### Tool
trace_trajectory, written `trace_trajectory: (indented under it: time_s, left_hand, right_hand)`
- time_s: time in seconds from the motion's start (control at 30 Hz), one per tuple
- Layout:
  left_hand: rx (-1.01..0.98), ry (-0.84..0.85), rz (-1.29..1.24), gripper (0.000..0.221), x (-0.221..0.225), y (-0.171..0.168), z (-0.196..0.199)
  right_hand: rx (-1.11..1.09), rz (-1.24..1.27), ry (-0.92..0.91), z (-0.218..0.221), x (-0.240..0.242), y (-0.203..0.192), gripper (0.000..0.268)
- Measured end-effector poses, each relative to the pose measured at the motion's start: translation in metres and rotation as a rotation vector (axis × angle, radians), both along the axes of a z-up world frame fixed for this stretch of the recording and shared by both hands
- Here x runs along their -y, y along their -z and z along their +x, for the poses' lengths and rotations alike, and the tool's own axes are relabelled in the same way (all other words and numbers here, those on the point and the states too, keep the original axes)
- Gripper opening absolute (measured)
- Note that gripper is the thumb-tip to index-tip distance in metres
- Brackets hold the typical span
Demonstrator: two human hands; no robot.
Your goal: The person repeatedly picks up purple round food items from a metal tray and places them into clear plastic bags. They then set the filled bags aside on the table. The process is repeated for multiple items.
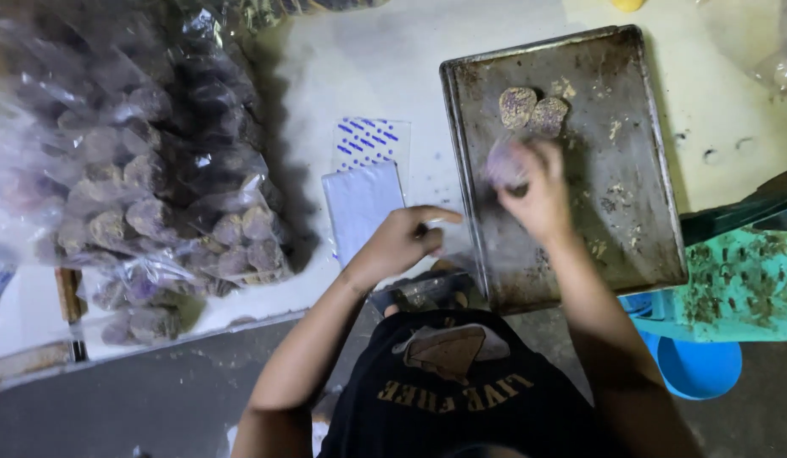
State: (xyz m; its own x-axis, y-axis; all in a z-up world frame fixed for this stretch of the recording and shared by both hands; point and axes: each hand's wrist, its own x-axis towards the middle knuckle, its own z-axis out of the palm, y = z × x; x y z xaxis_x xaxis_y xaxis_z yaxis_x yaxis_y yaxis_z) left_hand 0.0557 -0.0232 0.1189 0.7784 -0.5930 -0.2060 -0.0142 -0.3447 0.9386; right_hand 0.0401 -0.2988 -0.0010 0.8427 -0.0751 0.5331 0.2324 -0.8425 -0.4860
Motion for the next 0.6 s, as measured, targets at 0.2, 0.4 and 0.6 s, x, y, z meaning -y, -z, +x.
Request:
trace_trajectory:
  time_s: [0.2, 0.4, 0.6]
  left_hand:
    - [-0.418, 0.119, -0.258, 0.056, 0.048, 0.08, 0.028]
    - [-0.139, 0.104, -0.165, 0.053, 0.074, 0.086, 0.021]
    - [0.32, -0.01, 0.046, 0.055, 0.099, 0.043, -0.006]
  right_hand:
    - [-0.156, 0.549, -0.418, -0.017, 0.016, -0.066, 0.092]
    - [-0.654, -0.076, -0.647, -0.008, 0.016, -0.062, 0.049]
    - [-0.517, -0.365, -0.65, 0.002, 0.02, -0.085, 0.048]
